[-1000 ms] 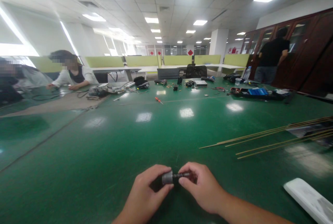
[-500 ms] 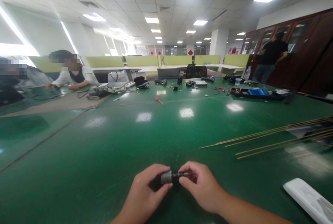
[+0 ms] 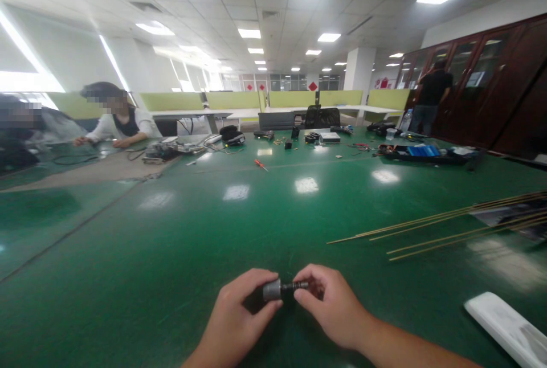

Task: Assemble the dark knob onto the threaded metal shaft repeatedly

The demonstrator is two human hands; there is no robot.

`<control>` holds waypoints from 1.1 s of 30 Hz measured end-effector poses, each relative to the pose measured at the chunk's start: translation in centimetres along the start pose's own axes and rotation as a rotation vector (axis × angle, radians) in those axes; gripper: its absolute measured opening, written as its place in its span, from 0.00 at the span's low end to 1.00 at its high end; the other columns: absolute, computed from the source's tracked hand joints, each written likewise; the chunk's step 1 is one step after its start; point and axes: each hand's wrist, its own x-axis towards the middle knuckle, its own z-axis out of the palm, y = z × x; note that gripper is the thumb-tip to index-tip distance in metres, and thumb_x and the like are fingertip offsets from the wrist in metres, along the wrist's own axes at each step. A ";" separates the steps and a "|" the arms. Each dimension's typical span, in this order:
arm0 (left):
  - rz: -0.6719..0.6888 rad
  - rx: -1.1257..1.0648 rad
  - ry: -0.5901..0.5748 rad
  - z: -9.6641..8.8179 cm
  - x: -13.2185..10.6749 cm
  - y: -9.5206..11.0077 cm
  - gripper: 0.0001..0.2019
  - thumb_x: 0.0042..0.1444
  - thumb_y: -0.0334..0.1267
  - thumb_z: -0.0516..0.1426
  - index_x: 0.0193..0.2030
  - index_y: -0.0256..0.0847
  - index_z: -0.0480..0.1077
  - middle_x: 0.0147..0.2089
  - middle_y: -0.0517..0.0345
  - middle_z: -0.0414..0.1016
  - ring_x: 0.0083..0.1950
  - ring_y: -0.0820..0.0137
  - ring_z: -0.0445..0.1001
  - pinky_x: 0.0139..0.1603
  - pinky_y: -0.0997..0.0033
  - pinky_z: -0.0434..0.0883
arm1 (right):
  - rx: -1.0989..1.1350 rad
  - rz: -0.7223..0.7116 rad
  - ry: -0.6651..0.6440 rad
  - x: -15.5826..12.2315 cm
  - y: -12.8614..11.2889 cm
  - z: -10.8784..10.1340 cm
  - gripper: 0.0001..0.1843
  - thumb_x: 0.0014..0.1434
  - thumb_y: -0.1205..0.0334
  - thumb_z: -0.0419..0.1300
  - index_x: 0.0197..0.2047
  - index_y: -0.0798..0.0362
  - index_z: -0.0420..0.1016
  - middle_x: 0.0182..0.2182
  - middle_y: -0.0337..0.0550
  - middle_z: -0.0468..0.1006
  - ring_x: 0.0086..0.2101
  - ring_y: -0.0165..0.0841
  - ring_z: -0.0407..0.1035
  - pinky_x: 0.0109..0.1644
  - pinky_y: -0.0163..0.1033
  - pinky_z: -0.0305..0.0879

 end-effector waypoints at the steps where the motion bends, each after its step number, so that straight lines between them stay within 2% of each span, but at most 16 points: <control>1: 0.001 0.002 -0.002 0.0 0.0 0.0 0.13 0.51 0.34 0.67 0.45 0.49 0.78 0.41 0.60 0.84 0.41 0.67 0.83 0.44 0.73 0.79 | 0.001 0.001 0.002 0.0 0.0 0.0 0.06 0.57 0.67 0.63 0.39 0.54 0.80 0.29 0.39 0.76 0.30 0.32 0.69 0.36 0.35 0.64; 15: 0.016 0.016 0.009 -0.2 0.1 0.1 0.14 0.51 0.35 0.68 0.45 0.52 0.78 0.41 0.65 0.84 0.41 0.69 0.83 0.45 0.75 0.79 | 0.019 -0.002 -0.004 0.0 0.0 0.0 0.07 0.58 0.66 0.62 0.40 0.55 0.80 0.30 0.40 0.77 0.30 0.33 0.69 0.36 0.36 0.64; 25: 0.020 0.021 0.021 -0.4 0.3 0.1 0.14 0.51 0.35 0.68 0.45 0.52 0.78 0.41 0.65 0.84 0.41 0.70 0.83 0.45 0.75 0.79 | 0.016 -0.005 -0.001 0.1 -0.1 -0.1 0.07 0.58 0.66 0.62 0.40 0.54 0.80 0.30 0.40 0.77 0.30 0.32 0.69 0.36 0.36 0.64; 33: 0.010 0.033 0.004 -0.5 0.2 0.1 0.13 0.52 0.36 0.67 0.45 0.51 0.78 0.42 0.62 0.84 0.41 0.67 0.83 0.45 0.72 0.80 | 0.028 -0.005 0.005 0.1 -0.1 0.0 0.07 0.58 0.66 0.62 0.40 0.54 0.79 0.29 0.39 0.76 0.30 0.32 0.68 0.36 0.36 0.64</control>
